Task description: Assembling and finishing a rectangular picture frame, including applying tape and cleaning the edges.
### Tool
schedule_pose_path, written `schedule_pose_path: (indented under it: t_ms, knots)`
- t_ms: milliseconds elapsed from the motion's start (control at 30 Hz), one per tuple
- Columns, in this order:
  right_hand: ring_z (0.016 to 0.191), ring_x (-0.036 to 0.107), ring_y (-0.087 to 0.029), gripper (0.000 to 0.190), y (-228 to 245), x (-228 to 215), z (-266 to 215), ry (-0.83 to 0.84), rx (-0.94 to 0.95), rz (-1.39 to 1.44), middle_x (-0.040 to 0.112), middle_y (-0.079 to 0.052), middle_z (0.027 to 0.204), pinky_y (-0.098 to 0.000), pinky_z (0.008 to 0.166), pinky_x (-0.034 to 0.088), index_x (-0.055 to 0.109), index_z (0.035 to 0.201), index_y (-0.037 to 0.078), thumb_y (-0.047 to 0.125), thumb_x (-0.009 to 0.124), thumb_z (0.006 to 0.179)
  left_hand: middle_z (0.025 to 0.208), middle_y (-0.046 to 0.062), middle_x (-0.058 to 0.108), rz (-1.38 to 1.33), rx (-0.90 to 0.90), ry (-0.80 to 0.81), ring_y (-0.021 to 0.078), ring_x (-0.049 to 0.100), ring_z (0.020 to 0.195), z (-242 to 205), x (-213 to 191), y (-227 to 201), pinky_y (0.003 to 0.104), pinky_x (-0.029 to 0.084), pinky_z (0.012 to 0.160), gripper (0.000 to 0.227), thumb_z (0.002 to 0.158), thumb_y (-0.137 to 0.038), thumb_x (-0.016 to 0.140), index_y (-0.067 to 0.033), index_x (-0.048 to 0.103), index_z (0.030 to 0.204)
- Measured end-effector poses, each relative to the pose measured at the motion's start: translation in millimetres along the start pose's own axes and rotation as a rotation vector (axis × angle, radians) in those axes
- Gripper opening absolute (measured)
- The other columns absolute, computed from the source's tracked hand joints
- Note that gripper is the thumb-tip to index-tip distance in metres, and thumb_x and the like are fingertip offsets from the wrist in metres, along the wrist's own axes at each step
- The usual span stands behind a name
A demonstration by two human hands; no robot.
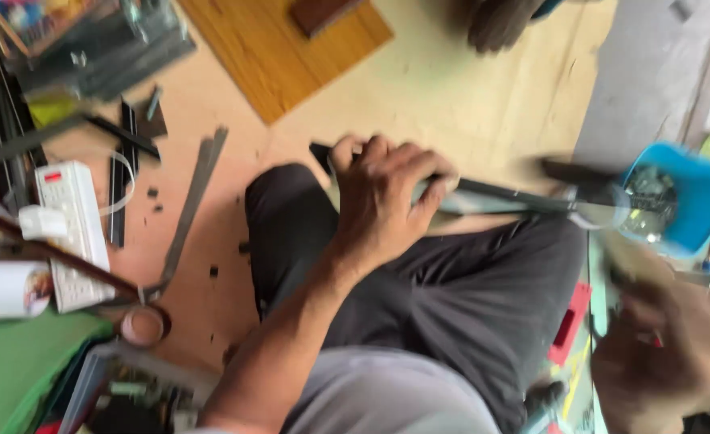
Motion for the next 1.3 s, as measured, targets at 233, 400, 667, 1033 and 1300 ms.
schedule_pose_path:
  t_ms: [233, 400, 667, 1033, 1300]
  knots:
    - [0.074, 0.066, -0.025, 0.022, 29, -9, 38, 0.012, -0.004, -0.033, 0.071, -0.013, 0.094, -0.0316, 0.068, 0.049, 0.071, 0.108, 0.005, -0.002, 0.069, 0.087, 0.093, -0.005, 0.069, 0.160, 0.052, 0.012, 0.0214, 0.053, 0.090, 7, 6, -3, 0.045, 0.029, 0.096, 0.026, 0.084, -0.039, 0.080, -0.0185, 0.075, 0.100]
    - [0.070, 0.067, -0.021, 0.025, 4, 8, 3, 0.118, 0.050, 0.051, 0.072, -0.012, 0.097, -0.0294, 0.065, 0.050, 0.073, 0.110, 0.005, 0.001, 0.070, 0.086, 0.091, -0.004, 0.067, 0.140, 0.007, 0.007, 0.0207, 0.055, 0.092, 2, 8, 1, 0.045, 0.029, 0.097, 0.025, 0.083, -0.036, 0.085, -0.0171, 0.074, 0.095]
    - [0.061, 0.064, -0.023, 0.038, 47, -4, 51, 0.151, 0.002, -0.217, 0.071, -0.008, 0.081, -0.0356, 0.057, 0.049, 0.078, 0.123, 0.013, 0.005, 0.080, 0.086, 0.088, -0.004, 0.066, 0.126, -0.007, 0.019, 0.0209, 0.055, 0.091, 2, 13, 4, 0.045, 0.028, 0.096, 0.026, 0.079, -0.033, 0.088, -0.0162, 0.073, 0.093]
    - [0.099, 0.069, -0.026, 0.022, -1, 0, 5, -0.245, 0.006, 0.041, 0.068, -0.018, 0.120, -0.0286, 0.087, 0.054, 0.056, 0.141, -0.002, 0.002, 0.056, 0.120, 0.091, -0.002, 0.067, 0.140, 0.026, -0.017, 0.0228, 0.056, 0.093, 16, 8, 1, 0.049, 0.028, 0.101, 0.028, 0.080, -0.038, 0.085, -0.0162, 0.073, 0.092]
    - [0.063, 0.057, -0.014, 0.038, -217, 149, -157, -0.515, 0.446, 0.557, 0.063, -0.013, 0.087, -0.0238, 0.059, 0.045, 0.048, 0.129, -0.003, 0.016, 0.067, 0.102, 0.093, 0.000, 0.069, 0.139, 0.044, -0.005, 0.0229, 0.057, 0.092, 15, 5, -1, 0.049, 0.028, 0.099, 0.029, 0.078, -0.036, 0.083, -0.0140, 0.073, 0.094]
Point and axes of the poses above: each hand's wrist, its own z-axis towards the middle knuckle, its own x-axis out of the palm, y = z × x, the point moved 6 cm from there along z, towards the middle knuckle
